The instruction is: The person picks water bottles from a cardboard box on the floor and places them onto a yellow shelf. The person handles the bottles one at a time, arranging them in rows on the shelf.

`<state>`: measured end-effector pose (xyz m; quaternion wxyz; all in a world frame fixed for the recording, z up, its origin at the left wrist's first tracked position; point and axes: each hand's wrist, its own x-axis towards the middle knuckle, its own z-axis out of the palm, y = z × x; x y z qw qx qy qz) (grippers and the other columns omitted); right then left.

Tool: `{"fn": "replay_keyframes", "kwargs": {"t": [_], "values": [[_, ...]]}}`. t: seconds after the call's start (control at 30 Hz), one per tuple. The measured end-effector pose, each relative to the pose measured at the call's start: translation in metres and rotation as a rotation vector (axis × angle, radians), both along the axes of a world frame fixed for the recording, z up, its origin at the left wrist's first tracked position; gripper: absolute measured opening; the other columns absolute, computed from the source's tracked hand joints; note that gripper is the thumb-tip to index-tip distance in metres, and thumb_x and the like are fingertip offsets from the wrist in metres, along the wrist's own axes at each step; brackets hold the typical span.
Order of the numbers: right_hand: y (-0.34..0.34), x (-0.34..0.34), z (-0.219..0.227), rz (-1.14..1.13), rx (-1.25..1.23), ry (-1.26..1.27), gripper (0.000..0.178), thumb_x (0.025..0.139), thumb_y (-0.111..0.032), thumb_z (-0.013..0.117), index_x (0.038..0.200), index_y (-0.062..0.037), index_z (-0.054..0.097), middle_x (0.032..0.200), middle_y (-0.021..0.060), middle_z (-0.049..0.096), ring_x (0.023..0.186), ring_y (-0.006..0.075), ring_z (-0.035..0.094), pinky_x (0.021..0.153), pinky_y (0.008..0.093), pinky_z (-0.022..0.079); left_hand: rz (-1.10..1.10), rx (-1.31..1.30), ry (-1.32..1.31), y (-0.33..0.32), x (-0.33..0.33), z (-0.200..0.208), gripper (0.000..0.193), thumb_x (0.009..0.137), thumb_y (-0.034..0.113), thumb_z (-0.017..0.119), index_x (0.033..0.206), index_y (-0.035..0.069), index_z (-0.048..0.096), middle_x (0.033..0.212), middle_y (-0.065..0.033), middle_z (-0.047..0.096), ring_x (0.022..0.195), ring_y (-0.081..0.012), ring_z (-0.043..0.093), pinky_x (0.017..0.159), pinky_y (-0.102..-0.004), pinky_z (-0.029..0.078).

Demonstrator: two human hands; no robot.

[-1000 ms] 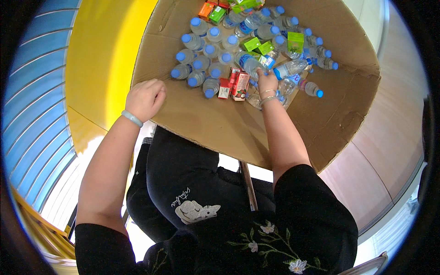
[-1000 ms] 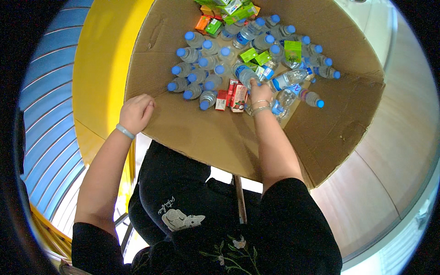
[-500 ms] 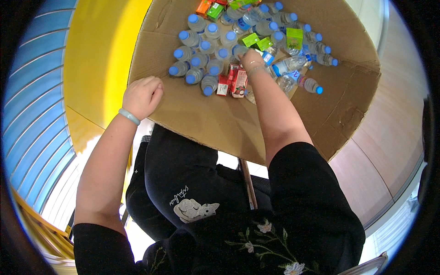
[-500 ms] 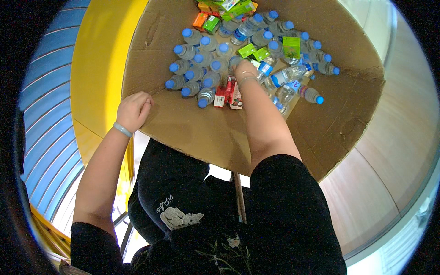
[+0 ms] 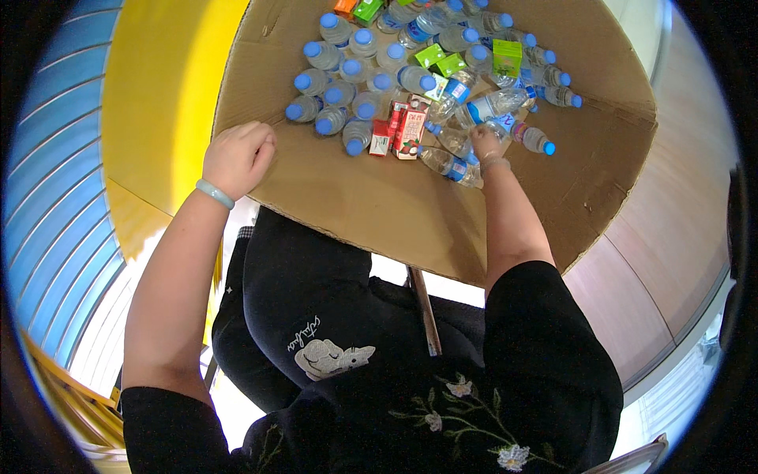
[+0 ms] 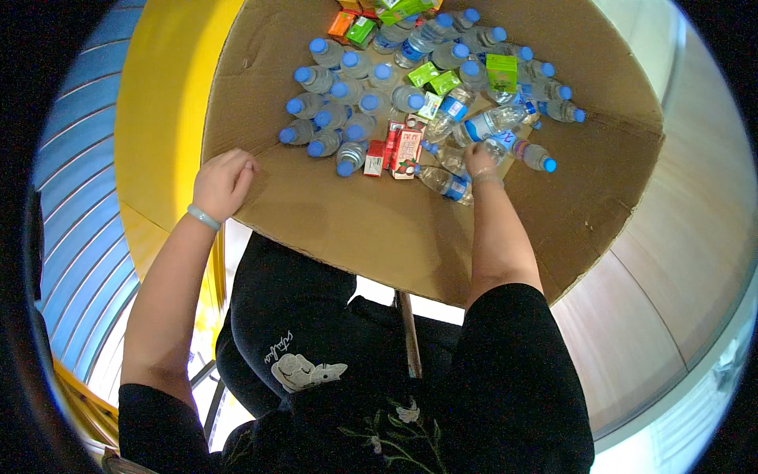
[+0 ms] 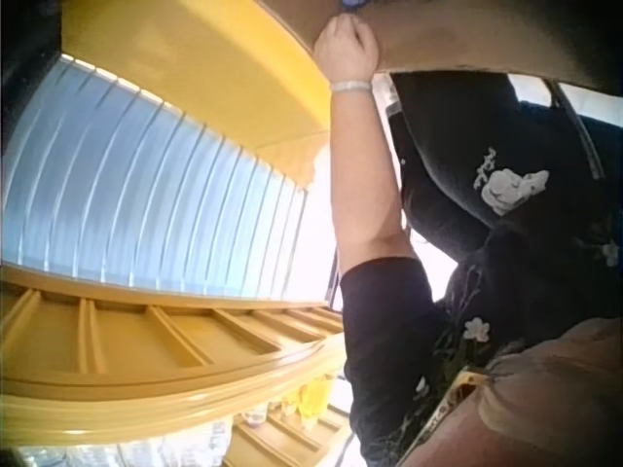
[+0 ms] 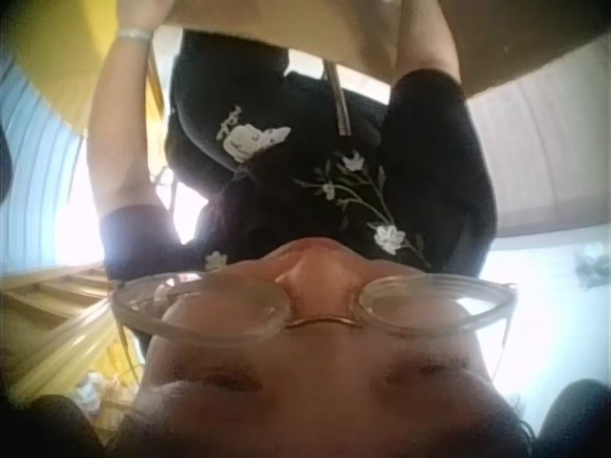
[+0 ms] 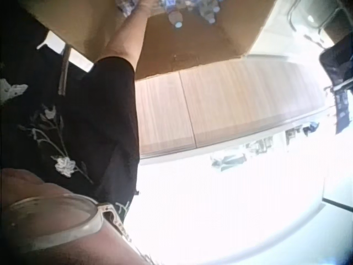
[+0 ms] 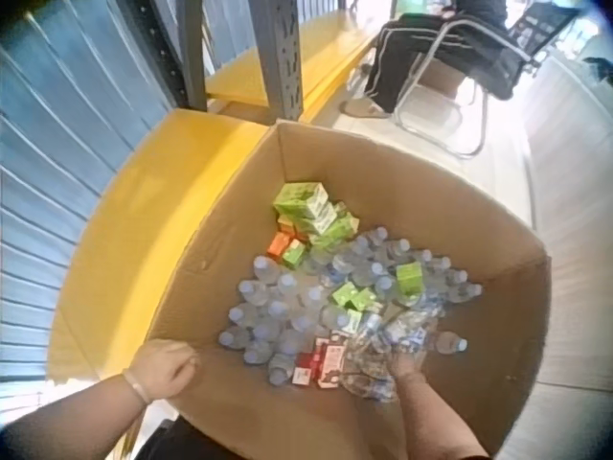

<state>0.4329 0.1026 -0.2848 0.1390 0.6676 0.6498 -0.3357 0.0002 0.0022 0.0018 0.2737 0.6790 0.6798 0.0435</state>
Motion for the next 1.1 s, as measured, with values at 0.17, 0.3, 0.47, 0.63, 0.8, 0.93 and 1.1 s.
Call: {"fn": "replay_keyframes", "kwargs": {"t": [0.17, 0.3, 0.47, 0.63, 0.8, 0.93, 1.1], "values": [[-0.064, -0.002, -0.010, 0.460, -0.341, 0.024, 0.040, 0.080, -0.021, 0.044, 0.118, -0.0074, 0.046, 0.115, 0.0198, 0.050, 0.103, 0.0359, 0.050, 0.088, 0.0425, 0.039, -0.021, -0.013, 0.018, 0.003, 0.002, 0.001, 0.011, 0.078, 0.014, 0.047, 0.072, 0.007, 0.052, 0.071, -0.0091, 0.054, 0.070, -0.0290, 0.054, 0.063, -0.0387, 0.042], [-0.077, -0.077, -0.005, 0.343, -0.308, 0.105, 0.039, 0.083, -0.014, 0.038, 0.122, -0.0073, 0.038, 0.125, 0.0201, 0.040, 0.115, 0.0341, 0.039, 0.094, 0.0417, 0.034, -0.038, -0.026, 0.049, 0.001, 0.000, 0.001, 0.012, 0.078, 0.013, 0.045, 0.073, 0.006, 0.053, 0.071, -0.0107, 0.053, 0.070, -0.0293, 0.053, 0.062, -0.0372, 0.042], [-0.058, -0.119, -0.016, 0.274, -0.350, -0.072, 0.038, 0.081, -0.023, 0.045, 0.116, -0.0076, 0.039, 0.122, 0.0170, 0.044, 0.109, 0.0348, 0.044, 0.093, 0.0388, 0.035, -0.035, -0.057, 0.063, -0.001, 0.002, 0.003, 0.014, 0.079, 0.014, 0.044, 0.072, 0.006, 0.053, 0.071, -0.0115, 0.052, 0.070, -0.0297, 0.053, 0.062, -0.0377, 0.042], [-0.091, -0.088, -0.072, -0.057, -0.404, 0.119, 0.047, 0.083, -0.021, 0.044, 0.127, -0.0139, 0.029, 0.122, 0.0172, 0.041, 0.115, 0.0338, 0.040, 0.094, 0.0407, 0.033, -0.057, -0.041, 0.031, 0.004, 0.003, 0.003, 0.013, 0.079, 0.013, 0.044, 0.072, 0.006, 0.053, 0.071, -0.0116, 0.052, 0.069, -0.0295, 0.053, 0.061, -0.0372, 0.042], [-0.084, -0.083, -0.041, 0.545, -0.455, -0.293, 0.054, 0.083, -0.024, 0.041, 0.133, -0.0159, 0.022, 0.140, 0.0117, 0.018, 0.126, 0.0323, 0.024, 0.100, 0.0441, 0.026, -0.084, -0.064, 0.037, 0.005, 0.002, 0.001, 0.011, 0.078, 0.011, 0.045, 0.072, 0.006, 0.053, 0.071, -0.0111, 0.052, 0.069, -0.0289, 0.053, 0.061, -0.0370, 0.042], [-0.082, -0.078, -0.019, 0.495, -0.402, -0.284, 0.044, 0.086, -0.019, 0.038, 0.129, -0.0170, 0.031, 0.139, 0.0042, 0.023, 0.126, 0.0295, 0.024, 0.097, 0.0478, 0.028, -0.071, -0.053, 0.046, 0.003, 0.002, 0.001, 0.010, 0.077, 0.011, 0.046, 0.072, 0.006, 0.052, 0.071, -0.0109, 0.052, 0.069, -0.0290, 0.053, 0.061, -0.0369, 0.042], [-0.078, -0.066, -0.012, 0.534, -0.433, -0.255, 0.042, 0.083, -0.019, 0.043, 0.125, -0.0163, 0.035, 0.134, 0.0060, 0.031, 0.123, 0.0307, 0.029, 0.093, 0.0469, 0.032, -0.060, -0.034, 0.038, 0.005, 0.003, 0.002, 0.011, 0.077, 0.014, 0.046, 0.071, 0.007, 0.052, 0.070, -0.0092, 0.054, 0.069, -0.0288, 0.054, 0.061, -0.0384, 0.042]]}}
